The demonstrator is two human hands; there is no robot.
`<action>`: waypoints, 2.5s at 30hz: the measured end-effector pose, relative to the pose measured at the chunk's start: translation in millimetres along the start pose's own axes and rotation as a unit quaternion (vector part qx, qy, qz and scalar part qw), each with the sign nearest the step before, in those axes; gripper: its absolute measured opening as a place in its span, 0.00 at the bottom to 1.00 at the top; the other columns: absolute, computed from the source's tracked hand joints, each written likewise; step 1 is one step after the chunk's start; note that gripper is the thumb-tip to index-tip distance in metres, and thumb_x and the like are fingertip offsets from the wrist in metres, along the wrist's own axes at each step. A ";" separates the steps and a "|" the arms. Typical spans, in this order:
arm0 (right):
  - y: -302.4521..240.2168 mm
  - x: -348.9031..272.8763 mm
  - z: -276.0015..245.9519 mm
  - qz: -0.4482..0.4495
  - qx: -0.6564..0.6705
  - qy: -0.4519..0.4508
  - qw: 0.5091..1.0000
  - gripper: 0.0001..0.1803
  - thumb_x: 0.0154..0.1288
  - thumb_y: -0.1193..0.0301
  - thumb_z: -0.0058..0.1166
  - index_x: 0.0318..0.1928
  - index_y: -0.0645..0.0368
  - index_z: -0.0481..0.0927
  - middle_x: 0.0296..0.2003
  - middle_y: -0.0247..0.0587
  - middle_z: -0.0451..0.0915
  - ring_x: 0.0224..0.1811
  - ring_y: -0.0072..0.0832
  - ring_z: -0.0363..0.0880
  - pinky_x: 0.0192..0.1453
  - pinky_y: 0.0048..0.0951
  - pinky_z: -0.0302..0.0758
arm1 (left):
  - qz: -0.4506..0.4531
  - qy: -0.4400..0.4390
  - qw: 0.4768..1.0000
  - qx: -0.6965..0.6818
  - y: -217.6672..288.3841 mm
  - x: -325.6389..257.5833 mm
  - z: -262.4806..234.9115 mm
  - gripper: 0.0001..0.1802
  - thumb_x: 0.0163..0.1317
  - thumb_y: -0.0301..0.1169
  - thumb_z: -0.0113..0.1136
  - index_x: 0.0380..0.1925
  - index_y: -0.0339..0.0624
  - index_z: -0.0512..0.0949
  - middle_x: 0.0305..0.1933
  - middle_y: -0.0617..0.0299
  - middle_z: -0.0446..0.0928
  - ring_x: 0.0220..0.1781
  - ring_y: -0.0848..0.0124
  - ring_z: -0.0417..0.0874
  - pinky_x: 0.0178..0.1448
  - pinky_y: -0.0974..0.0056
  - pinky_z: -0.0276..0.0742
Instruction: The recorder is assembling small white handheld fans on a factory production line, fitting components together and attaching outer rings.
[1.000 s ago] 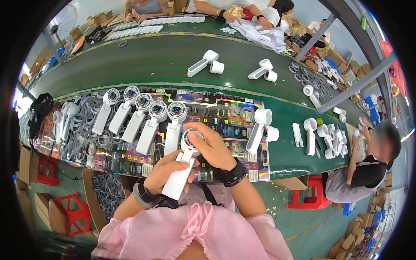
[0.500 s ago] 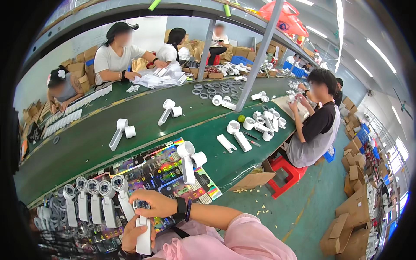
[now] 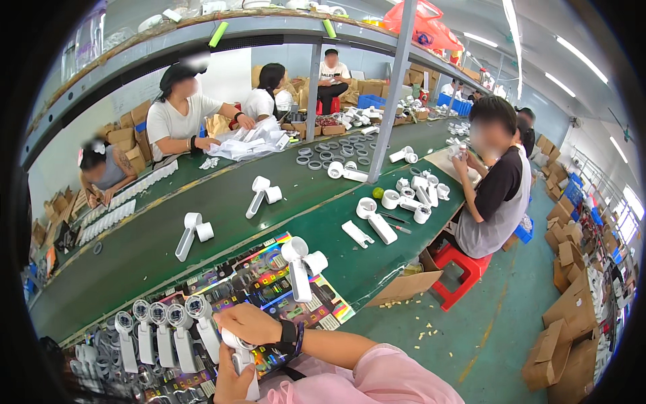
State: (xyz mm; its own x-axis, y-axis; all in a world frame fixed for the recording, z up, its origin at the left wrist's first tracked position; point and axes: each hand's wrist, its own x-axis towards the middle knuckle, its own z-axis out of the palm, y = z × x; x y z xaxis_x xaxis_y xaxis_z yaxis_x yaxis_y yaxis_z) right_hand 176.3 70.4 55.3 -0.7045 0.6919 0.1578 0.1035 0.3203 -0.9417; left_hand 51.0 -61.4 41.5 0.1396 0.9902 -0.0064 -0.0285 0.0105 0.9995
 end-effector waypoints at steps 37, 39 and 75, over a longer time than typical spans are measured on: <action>30.4 -1.5 -13.6 -0.026 -0.149 -0.135 0.979 0.15 0.68 0.61 0.52 0.42 0.61 0.80 0.36 0.47 0.80 0.39 0.42 0.80 0.44 0.37 0.75 | -0.004 0.572 0.820 -0.036 -47.4 -131.9 -313.6 0.15 0.70 0.41 0.51 0.46 0.43 0.72 0.29 0.63 0.75 0.18 0.72 0.77 0.14 0.70 0.70; 22.4 -2.1 -14.1 -0.018 -0.148 -0.140 0.979 0.16 0.69 0.61 0.49 0.42 0.62 0.80 0.37 0.46 0.81 0.39 0.43 0.80 0.44 0.37 0.75 | -0.007 0.578 0.815 -0.036 -45.8 -133.7 -313.9 0.13 0.70 0.41 0.50 0.40 0.43 0.72 0.25 0.63 0.75 0.16 0.74 0.76 0.11 0.72 0.66; -37.7 -2.2 30.0 -0.173 0.043 -0.020 0.984 0.13 0.70 0.66 0.50 0.42 0.64 0.79 0.32 0.44 0.81 0.33 0.32 0.81 0.39 0.30 0.75 | -0.051 -0.157 0.986 0.011 -24.7 14.5 -26.6 0.43 0.55 0.32 0.71 0.65 0.32 0.57 0.58 0.53 0.72 0.56 0.63 0.77 0.59 0.61 0.75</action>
State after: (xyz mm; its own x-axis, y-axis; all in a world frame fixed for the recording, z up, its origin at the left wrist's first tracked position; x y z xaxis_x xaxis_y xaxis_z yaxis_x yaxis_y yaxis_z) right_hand 152.9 37.4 81.6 -0.7151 0.5242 0.4625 -0.2050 0.4753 -0.8556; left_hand 27.4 -43.7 15.9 0.4401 0.8922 -0.1012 0.0231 0.1014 0.9946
